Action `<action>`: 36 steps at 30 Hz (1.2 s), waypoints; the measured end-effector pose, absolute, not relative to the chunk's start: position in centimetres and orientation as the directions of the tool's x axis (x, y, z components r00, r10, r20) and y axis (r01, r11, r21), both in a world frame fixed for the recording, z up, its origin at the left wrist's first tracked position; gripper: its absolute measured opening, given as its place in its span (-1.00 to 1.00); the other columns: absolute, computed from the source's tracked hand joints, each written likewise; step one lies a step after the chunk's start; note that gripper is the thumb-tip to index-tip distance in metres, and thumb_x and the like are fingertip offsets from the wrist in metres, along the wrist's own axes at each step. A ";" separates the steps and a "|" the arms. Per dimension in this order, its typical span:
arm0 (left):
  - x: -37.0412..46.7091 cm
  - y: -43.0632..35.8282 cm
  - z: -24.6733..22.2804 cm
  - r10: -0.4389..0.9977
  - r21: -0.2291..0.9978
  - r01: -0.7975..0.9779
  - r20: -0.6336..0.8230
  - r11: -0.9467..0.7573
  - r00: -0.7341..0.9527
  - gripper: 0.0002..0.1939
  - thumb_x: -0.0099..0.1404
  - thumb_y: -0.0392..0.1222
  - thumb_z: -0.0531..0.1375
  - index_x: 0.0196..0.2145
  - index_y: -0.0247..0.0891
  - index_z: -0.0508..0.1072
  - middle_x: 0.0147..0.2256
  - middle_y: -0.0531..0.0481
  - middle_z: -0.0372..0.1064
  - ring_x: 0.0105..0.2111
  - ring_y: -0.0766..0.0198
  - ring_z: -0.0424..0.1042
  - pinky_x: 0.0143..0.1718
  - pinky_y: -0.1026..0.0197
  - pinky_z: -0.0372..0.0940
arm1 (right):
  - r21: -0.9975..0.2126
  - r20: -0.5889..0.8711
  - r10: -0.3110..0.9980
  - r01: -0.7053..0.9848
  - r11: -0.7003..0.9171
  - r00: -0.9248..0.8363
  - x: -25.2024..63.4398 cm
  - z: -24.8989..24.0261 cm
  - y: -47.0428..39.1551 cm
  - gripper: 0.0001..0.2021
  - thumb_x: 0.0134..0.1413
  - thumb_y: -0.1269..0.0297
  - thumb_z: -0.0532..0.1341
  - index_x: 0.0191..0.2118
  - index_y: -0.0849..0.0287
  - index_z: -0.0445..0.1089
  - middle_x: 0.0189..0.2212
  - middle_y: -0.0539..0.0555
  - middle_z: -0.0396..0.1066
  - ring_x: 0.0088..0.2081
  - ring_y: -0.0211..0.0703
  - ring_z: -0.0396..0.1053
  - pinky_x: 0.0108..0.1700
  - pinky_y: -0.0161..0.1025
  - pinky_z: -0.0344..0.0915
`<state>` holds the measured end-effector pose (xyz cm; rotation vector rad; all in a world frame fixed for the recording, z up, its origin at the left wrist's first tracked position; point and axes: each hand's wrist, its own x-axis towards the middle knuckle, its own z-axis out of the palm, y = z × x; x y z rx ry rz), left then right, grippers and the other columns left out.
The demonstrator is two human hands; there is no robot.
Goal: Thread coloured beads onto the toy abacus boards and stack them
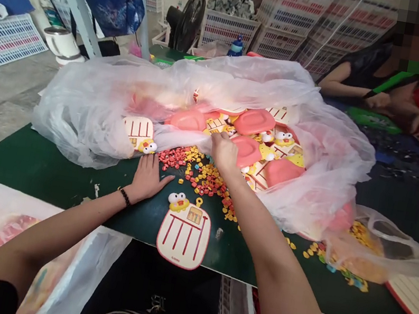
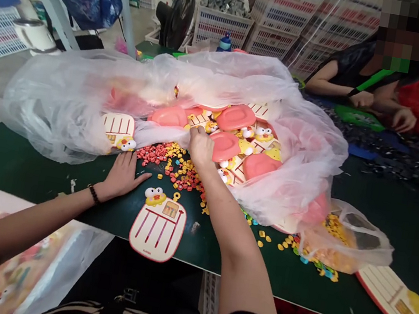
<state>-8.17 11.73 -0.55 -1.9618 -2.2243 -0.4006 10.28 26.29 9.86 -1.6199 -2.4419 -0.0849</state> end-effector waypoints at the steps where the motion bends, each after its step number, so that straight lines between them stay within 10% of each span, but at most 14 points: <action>1: -7.9 12.5 -0.4 0.946 0.119 0.986 0.289 0.115 -0.145 -0.07 0.28 0.34 -0.08 0.16 -0.71 0.16 0.13 -0.57 0.18 0.15 -0.26 0.20 0.19 -0.18 0.05 | -0.072 0.204 0.903 0.914 0.400 -0.379 10.5 9.9 26.5 -0.65 0.30 0.39 -0.09 0.02 0.20 0.36 -0.05 0.23 0.39 -0.18 -0.01 0.43 -0.26 -0.23 0.25; 10: -4.7 17.0 -0.1 0.967 0.411 0.908 0.253 -0.078 -0.031 -0.20 0.35 0.27 -0.10 0.22 -0.54 0.13 0.23 -0.51 0.05 0.26 -0.18 0.06 0.23 -0.21 -0.01 | -0.368 0.538 0.734 0.668 0.647 -0.415 15.5 7.2 20.1 -0.68 0.26 0.38 -0.03 -0.05 0.18 0.43 -0.11 0.20 0.47 -0.07 -0.04 0.43 -0.04 -0.12 0.38; 19: -3.6 10.9 2.9 0.953 0.543 0.808 0.295 -0.229 0.072 -0.44 0.44 0.12 -0.17 0.22 -0.24 0.18 0.31 -0.27 -0.04 0.33 -0.03 -0.10 0.23 -0.18 0.04 | -0.433 0.356 0.763 0.629 0.646 -0.539 19.4 3.7 15.1 -0.81 0.22 0.39 0.10 -0.19 0.16 0.47 -0.25 0.12 0.50 -0.21 -0.11 0.48 -0.18 -0.16 0.45; 25: 0.4 1.0 4.0 0.695 0.318 0.620 0.262 -0.717 0.669 -0.30 0.26 0.26 0.11 0.21 -0.20 0.20 0.20 -0.17 0.21 0.26 -0.06 0.06 0.30 -0.29 -0.33 | -0.213 0.363 0.740 0.723 0.657 -0.566 17.9 2.2 15.5 -0.79 0.21 0.43 0.09 -0.16 0.22 0.47 -0.24 0.21 0.50 -0.19 -0.03 0.45 -0.12 -0.11 0.41; 36: -0.3 1.9 2.6 0.810 0.313 0.751 0.315 -0.581 0.495 -0.54 0.30 0.06 0.15 0.05 -0.25 0.36 0.08 -0.22 0.34 0.14 -0.01 0.27 0.29 -0.30 -0.25 | -0.613 0.348 0.826 0.559 0.558 -0.443 18.1 4.4 12.1 -0.85 0.19 0.32 0.13 -0.23 0.09 0.46 -0.27 0.06 0.54 -0.28 -0.17 0.51 -0.21 -0.22 0.46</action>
